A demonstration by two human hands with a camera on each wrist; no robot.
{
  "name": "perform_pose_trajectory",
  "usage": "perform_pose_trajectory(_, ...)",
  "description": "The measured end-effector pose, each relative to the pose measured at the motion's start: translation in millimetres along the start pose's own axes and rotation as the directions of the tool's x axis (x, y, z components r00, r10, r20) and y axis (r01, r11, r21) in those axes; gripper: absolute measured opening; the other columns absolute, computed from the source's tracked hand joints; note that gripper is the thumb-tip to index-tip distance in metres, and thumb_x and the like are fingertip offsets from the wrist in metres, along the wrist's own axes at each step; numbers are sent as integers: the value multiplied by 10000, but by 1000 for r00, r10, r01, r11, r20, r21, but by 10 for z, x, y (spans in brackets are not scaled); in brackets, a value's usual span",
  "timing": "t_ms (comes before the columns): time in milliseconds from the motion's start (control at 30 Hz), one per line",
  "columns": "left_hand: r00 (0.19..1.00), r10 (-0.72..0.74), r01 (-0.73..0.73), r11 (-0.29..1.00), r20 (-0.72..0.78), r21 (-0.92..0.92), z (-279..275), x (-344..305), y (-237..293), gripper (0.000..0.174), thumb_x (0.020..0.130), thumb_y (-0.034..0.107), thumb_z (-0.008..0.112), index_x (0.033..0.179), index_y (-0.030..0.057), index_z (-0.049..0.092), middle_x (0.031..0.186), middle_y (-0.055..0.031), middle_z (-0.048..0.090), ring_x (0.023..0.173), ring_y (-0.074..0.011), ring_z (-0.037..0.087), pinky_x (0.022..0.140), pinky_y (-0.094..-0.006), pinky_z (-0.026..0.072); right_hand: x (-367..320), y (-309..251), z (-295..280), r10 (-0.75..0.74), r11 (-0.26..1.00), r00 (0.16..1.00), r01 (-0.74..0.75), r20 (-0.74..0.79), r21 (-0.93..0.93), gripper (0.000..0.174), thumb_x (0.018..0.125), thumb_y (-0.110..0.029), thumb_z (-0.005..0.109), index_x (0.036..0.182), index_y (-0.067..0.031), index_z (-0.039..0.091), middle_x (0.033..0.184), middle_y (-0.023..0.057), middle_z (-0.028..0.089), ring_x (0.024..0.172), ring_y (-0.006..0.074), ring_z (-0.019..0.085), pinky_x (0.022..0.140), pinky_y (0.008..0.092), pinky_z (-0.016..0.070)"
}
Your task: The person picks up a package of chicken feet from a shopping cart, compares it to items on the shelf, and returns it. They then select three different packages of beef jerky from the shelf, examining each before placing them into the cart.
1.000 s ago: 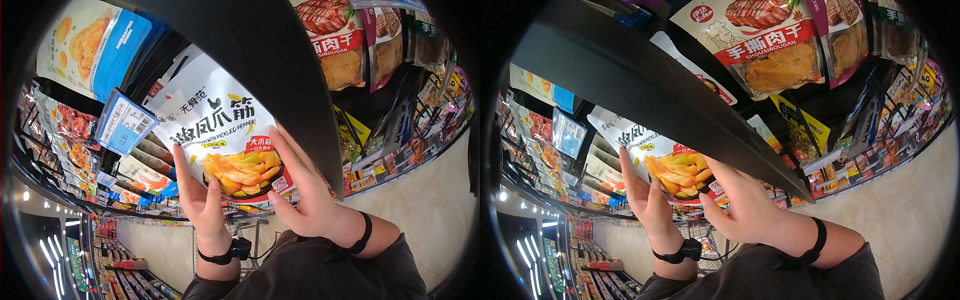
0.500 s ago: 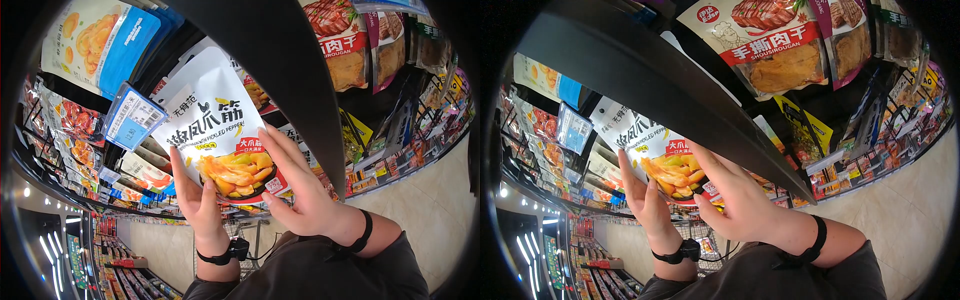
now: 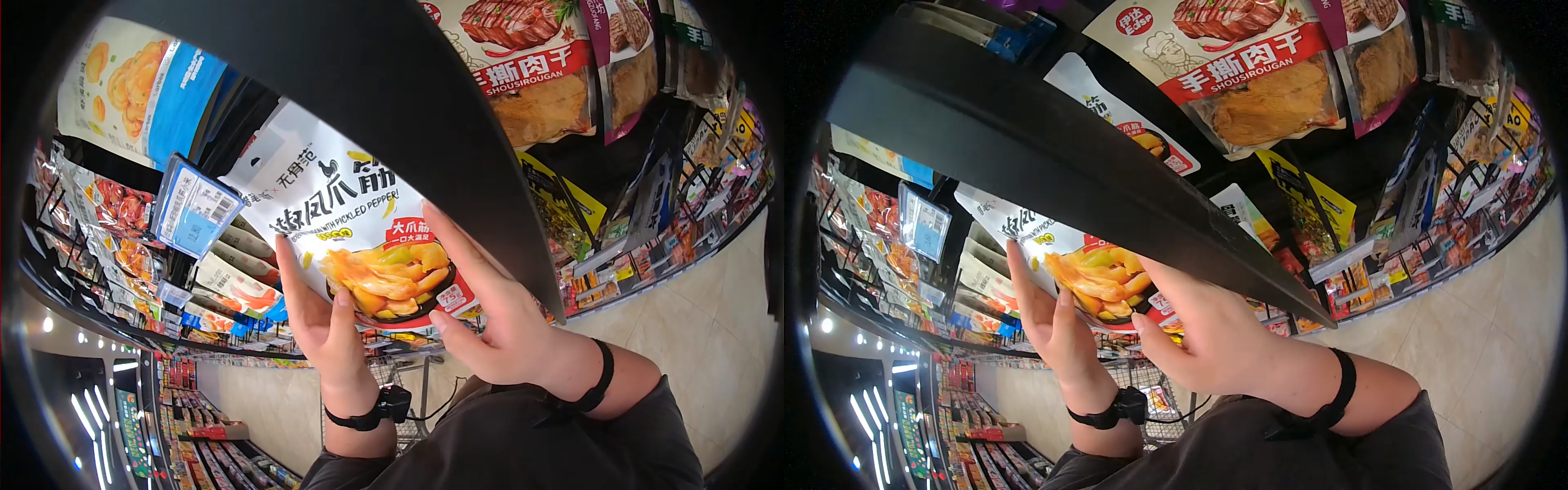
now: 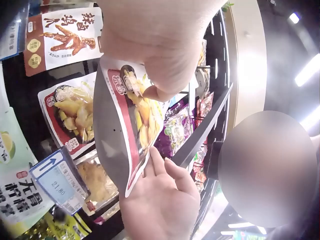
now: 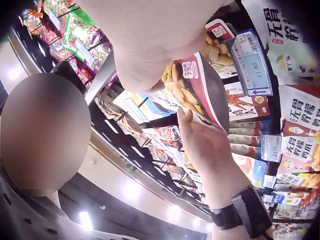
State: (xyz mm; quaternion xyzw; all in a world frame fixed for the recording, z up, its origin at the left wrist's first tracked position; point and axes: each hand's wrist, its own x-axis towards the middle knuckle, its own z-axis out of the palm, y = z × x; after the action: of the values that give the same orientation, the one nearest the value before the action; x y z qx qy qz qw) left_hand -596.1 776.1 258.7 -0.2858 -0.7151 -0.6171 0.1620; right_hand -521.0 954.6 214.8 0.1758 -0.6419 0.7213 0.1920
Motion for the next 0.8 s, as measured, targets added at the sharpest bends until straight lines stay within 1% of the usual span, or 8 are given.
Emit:
perform_pose_trajectory(233,1000,-14,16,996,17,-85,-28,14,19,769,849,-44,536,1532,-83,185,1613,-185,217,1455,-255,291,1189,-391,220,90,-96,-15,-64,966,998,67,17,-250,777,809,25,556,1510,97,228,1559,275,259,1485,337,227,1189,378,180)
perform_pose_trajectory(300,1000,-29,30,992,11,-125,-75,-9,4,773,849,-35,547,1531,-87,187,1608,-189,225,1454,-259,293,1189,-390,218,121,-77,29,-153,966,988,143,-31,-213,756,837,-22,580,1505,84,241,1526,287,322,1440,366,328,1155,387,281)
perform_pose_trajectory(367,999,-43,39,984,-19,-176,-132,-12,14,776,849,-27,558,1529,-91,189,1603,-192,233,1453,-264,295,1189,-390,215,119,-87,33,-104,943,994,105,19,-317,795,813,-4,574,1525,56,225,1581,254,213,1486,365,212,1182,385,206)
perform_pose_trajectory(433,996,-32,44,984,78,-170,-199,17,45,770,859,-74,546,1537,-78,182,1569,-204,279,1423,-245,329,1159,-368,264,127,-106,83,-85,968,996,77,-20,-241,788,811,8,572,1522,57,234,1575,252,227,1485,359,216,1185,388,193)
perform_pose_trajectory(500,995,-13,34,976,99,-217,-245,36,21,757,858,-90,533,1538,-63,203,1575,-185,286,1425,-237,330,1158,-358,257,148,-139,88,-118,935,993,104,-22,-339,778,814,24,563,1519,63,236,1568,248,237,1479,342,232,1185,382,187)
perform_pose_trajectory(633,987,103,-97,994,125,-51,-340,30,-82,737,845,16,592,1514,-47,291,1518,-230,385,1427,-315,362,1155,-376,267,200,-114,138,-57,989,995,45,-83,-142,803,818,31,562,1532,71,196,1590,190,178,1480,277,211,1193,376,165)
perform_pose_trajectory(700,978,133,-122,990,158,-76,-376,22,-92,729,847,-5,561,1511,-77,271,1554,-202,341,1430,-261,337,1164,-364,244,188,-90,171,-60,985,995,46,-81,-167,817,819,24,568,1539,60,183,1594,182,171,1479,272,212,1196,389,164)
perform_pose_trajectory(800,975,158,-140,983,159,-120,-423,29,-157,719,842,12,570,1501,-71,294,1528,-232,370,1409,-296,383,1146,-365,278,174,-27,197,-53,984,991,31,-120,-177,845,820,10,580,1551,41,158,1601,173,161,1478,271,214,1200,413,163)
